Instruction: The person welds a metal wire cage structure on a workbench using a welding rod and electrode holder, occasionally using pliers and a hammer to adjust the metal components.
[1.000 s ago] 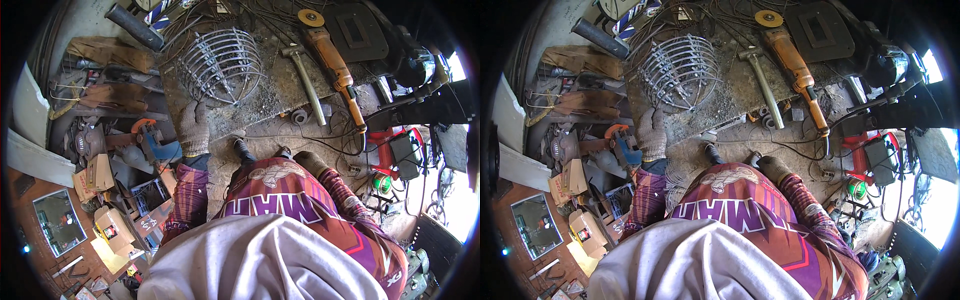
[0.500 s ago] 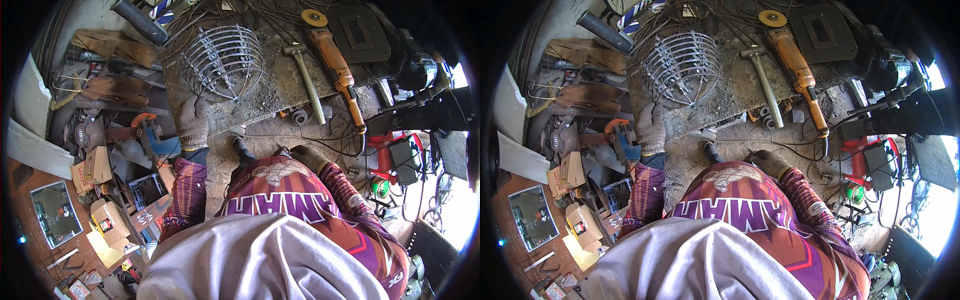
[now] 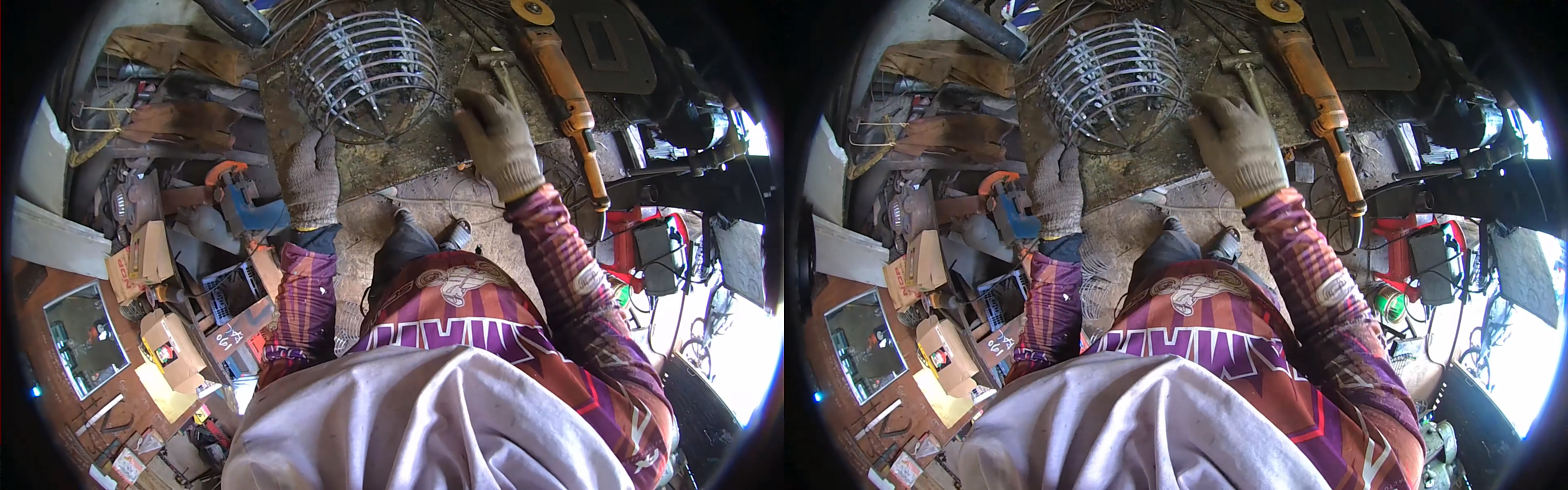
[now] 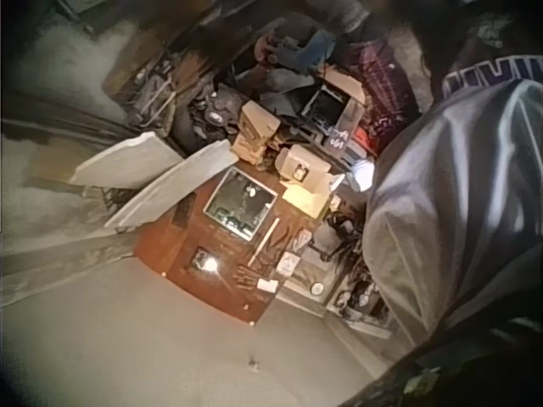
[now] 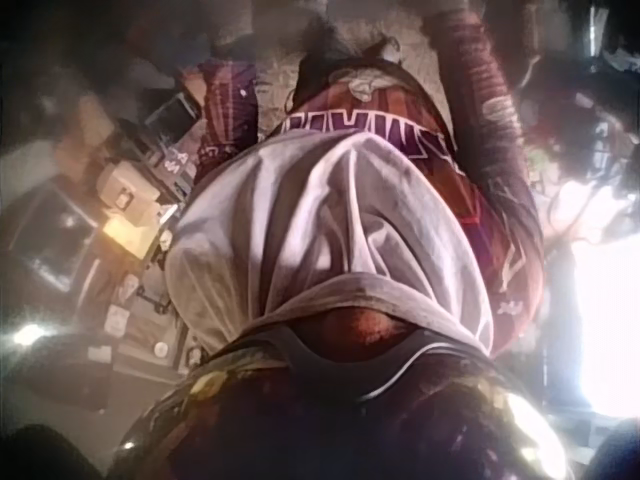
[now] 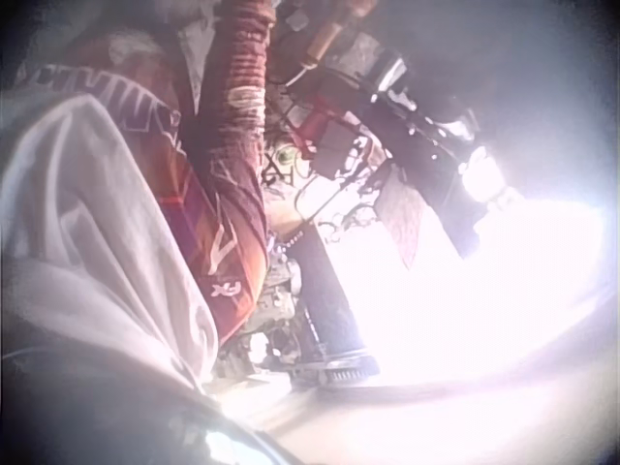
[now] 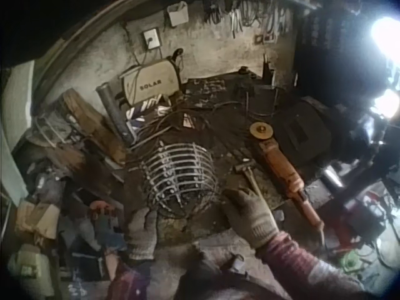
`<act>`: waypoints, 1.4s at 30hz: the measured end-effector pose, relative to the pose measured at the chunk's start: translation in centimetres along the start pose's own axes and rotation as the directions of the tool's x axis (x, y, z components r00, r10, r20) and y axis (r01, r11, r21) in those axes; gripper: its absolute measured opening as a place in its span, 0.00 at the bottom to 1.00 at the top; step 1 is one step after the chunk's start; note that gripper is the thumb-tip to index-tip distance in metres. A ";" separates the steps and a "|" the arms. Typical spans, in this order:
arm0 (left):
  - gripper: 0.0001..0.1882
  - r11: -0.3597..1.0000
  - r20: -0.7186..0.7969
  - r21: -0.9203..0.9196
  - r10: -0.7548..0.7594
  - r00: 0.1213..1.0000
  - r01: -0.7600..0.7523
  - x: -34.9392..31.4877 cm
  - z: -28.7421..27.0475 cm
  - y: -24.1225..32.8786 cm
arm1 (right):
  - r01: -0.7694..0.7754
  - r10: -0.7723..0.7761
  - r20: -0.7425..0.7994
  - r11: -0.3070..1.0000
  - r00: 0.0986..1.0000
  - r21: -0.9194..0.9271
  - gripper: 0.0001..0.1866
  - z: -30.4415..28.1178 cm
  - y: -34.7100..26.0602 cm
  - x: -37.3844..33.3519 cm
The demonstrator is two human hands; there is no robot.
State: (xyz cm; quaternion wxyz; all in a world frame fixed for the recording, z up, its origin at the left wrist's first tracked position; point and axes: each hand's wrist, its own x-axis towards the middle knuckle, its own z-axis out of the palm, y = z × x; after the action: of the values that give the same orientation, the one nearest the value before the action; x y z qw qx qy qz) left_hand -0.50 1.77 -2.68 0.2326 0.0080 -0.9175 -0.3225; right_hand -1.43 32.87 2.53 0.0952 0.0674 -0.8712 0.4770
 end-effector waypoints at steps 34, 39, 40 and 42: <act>0.19 0.832 0.652 -0.241 -0.242 0.719 0.499 3.5 -6.2 -1.3 | 0.085 -0.103 -0.059 0.963 0.993 -0.257 0.10 4.1 3.2 3.0; 0.18 0.860 0.643 -0.213 -0.233 0.729 0.463 4.1 -5.7 1.4 | 0.103 -0.124 -0.065 0.959 0.990 -0.264 0.10 3.8 3.1 3.1; 0.18 0.858 0.648 -0.221 -0.226 0.728 0.463 3.9 -5.4 1.6 | 0.105 -0.125 -0.059 0.957 0.990 -0.271 0.10 3.8 3.2 3.1; 0.18 0.954 0.492 -0.109 -0.193 0.849 0.280 3.4 -4.6 1.8 | 0.119 -0.142 -0.058 0.948 0.988 -0.294 0.10 3.9 3.6 3.3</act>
State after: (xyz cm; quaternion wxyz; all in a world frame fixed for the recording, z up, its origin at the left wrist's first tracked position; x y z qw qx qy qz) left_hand -1.25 -0.04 3.00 -0.0415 0.0214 -0.9060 -0.4207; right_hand -5.74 31.46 -1.70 0.1693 0.0915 -0.9209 0.3389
